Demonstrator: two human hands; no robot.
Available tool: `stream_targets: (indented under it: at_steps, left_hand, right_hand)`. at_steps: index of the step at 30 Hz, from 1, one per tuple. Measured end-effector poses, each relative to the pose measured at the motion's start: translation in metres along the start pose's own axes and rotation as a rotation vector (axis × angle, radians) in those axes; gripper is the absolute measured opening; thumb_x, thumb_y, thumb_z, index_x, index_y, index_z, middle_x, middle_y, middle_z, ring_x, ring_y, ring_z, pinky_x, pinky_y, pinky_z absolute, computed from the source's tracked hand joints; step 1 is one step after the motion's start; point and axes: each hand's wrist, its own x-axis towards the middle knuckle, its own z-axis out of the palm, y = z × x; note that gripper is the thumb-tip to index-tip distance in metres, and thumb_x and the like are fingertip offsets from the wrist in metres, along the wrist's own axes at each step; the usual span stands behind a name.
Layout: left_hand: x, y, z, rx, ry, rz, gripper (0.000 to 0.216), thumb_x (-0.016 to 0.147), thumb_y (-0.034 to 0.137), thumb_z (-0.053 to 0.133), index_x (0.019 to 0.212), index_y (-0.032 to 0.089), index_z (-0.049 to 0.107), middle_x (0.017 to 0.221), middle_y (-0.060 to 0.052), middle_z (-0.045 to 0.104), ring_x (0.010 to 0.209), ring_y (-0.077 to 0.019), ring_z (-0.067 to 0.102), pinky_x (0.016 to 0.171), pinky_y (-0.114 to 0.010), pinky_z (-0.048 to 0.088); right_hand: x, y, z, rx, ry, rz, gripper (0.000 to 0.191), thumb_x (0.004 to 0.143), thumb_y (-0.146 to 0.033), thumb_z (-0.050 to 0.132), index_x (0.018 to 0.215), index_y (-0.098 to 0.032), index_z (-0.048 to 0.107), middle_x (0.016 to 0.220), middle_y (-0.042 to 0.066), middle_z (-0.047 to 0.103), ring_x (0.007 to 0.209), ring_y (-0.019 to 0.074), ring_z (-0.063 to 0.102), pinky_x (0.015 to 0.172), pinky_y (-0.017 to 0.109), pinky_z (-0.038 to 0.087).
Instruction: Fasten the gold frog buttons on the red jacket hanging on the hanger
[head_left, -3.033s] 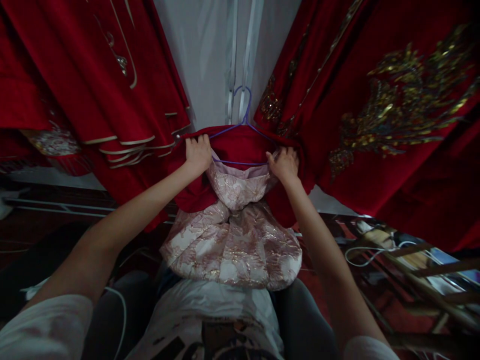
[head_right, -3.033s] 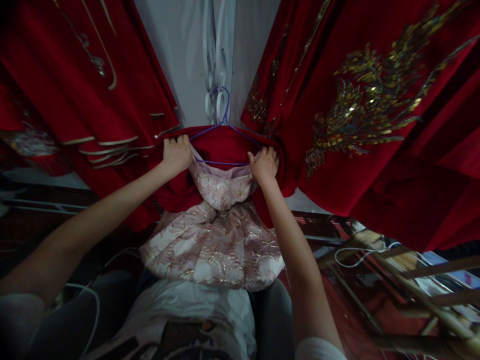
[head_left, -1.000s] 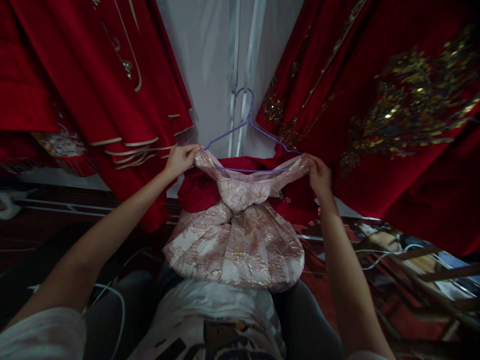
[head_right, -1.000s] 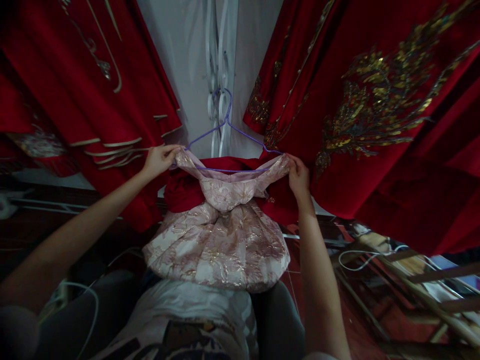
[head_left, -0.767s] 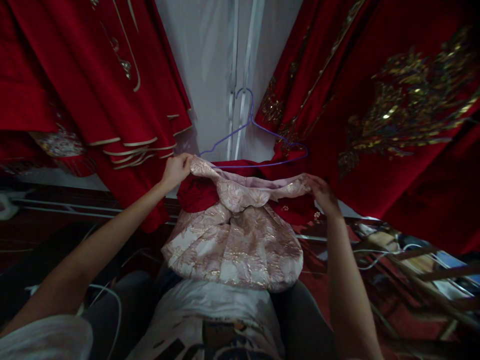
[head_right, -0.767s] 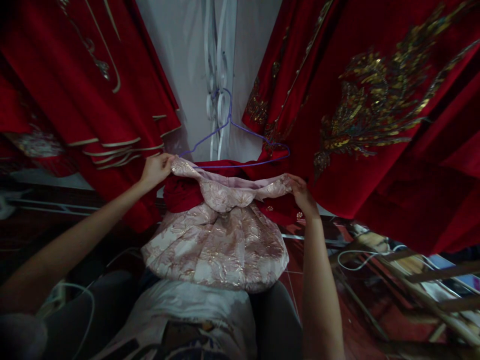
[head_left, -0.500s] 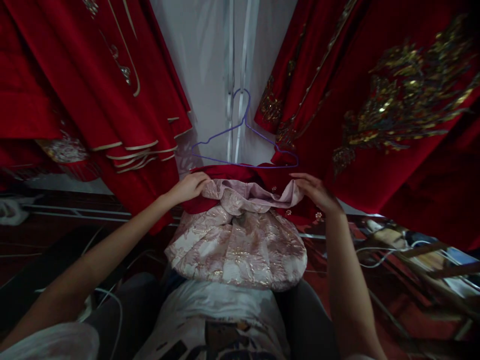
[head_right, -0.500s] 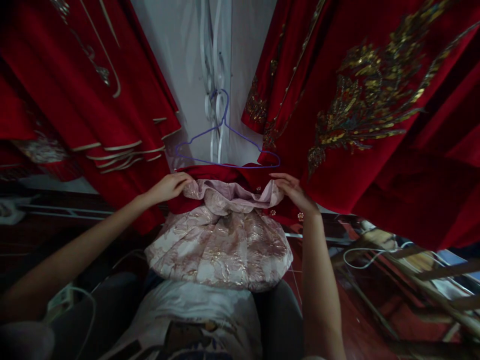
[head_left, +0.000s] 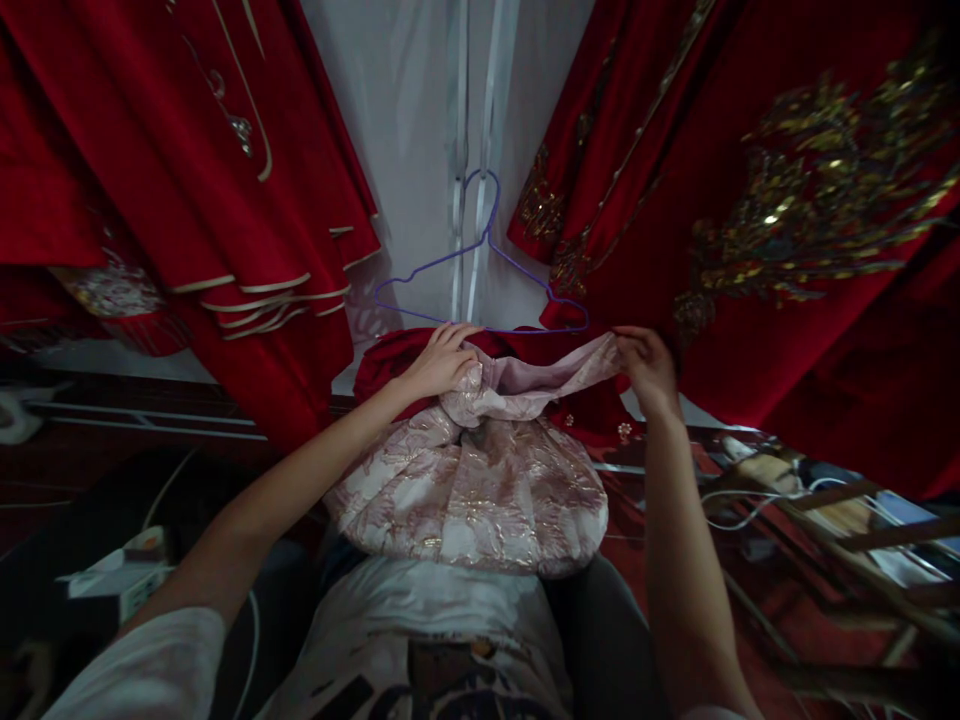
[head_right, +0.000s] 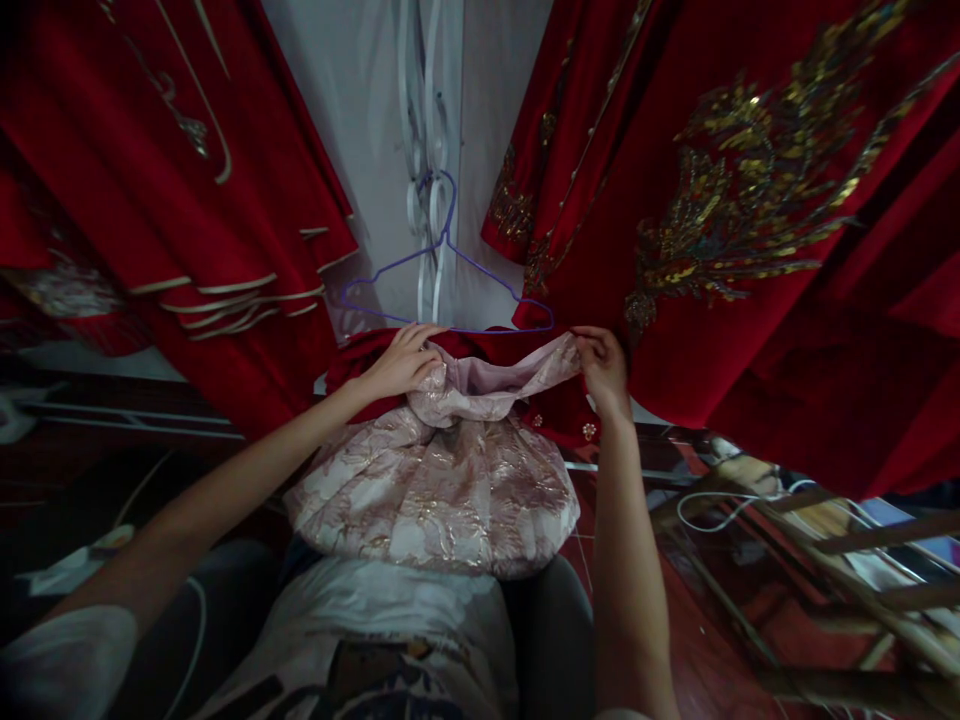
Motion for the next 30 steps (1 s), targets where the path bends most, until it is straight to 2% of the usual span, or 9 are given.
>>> stream_targets:
  at_steps: [5, 10, 15, 20, 30]
  left_hand:
    - [0.007, -0.003, 0.003, 0.003, -0.001, 0.025, 0.027, 0.091, 0.026, 0.043, 0.087, 0.017, 0.068, 0.151, -0.009, 0.034, 0.136, -0.0269, 0.032, 0.116, -0.054, 0.022]
    - [0.009, 0.002, 0.007, 0.052, 0.035, -0.003, 0.023, 0.089, 0.025, 0.047, 0.089, 0.017, 0.069, 0.134, -0.012, 0.046, 0.131, -0.0278, 0.037, 0.116, -0.057, 0.019]
    - [0.0, 0.016, -0.005, 0.073, 0.074, -0.007, 0.026, 0.091, 0.028, 0.046, 0.09, 0.019, 0.069, 0.127, -0.013, 0.048, 0.119, -0.0285, 0.043, 0.104, -0.054, 0.032]
    - [-0.01, 0.02, -0.015, 0.111, 0.092, -0.011, 0.026, 0.092, 0.03, 0.045, 0.09, 0.019, 0.069, 0.126, -0.013, 0.049, 0.116, -0.0283, 0.044, 0.103, -0.054, 0.029]
    - [-0.014, 0.021, -0.021, 0.118, 0.107, 0.011, 0.025, 0.092, 0.027, 0.045, 0.091, 0.019, 0.069, 0.126, -0.012, 0.051, 0.115, -0.0274, 0.046, 0.102, -0.052, 0.029]
  right_hand:
    - [0.002, 0.003, 0.005, 0.106, -0.006, -0.022, 0.026, 0.08, -0.038, 0.054, 0.099, -0.022, 0.062, 0.096, 0.007, 0.068, 0.083, 0.0205, 0.064, 0.068, 0.033, 0.051]
    - [0.005, 0.007, 0.008, 0.214, -0.011, -0.099, 0.015, 0.076, -0.031, 0.059, 0.088, -0.023, 0.063, 0.085, 0.004, 0.067, 0.073, 0.0172, 0.062, 0.062, 0.029, 0.049]
    - [0.01, 0.013, 0.008, 0.185, 0.133, -0.067, 0.013, 0.072, -0.025, 0.056, 0.083, -0.021, 0.062, 0.078, 0.004, 0.065, 0.066, 0.0165, 0.059, 0.059, 0.028, 0.046]
    - [0.011, 0.012, 0.009, 0.126, 0.299, -0.026, 0.014, 0.067, -0.019, 0.051, 0.079, -0.019, 0.059, 0.068, 0.002, 0.06, 0.06, 0.0157, 0.054, 0.055, 0.027, 0.043]
    - [0.01, 0.01, 0.008, 0.104, 0.33, 0.003, 0.014, 0.066, -0.02, 0.05, 0.078, -0.02, 0.057, 0.065, 0.001, 0.058, 0.057, 0.0149, 0.052, 0.055, 0.028, 0.043]
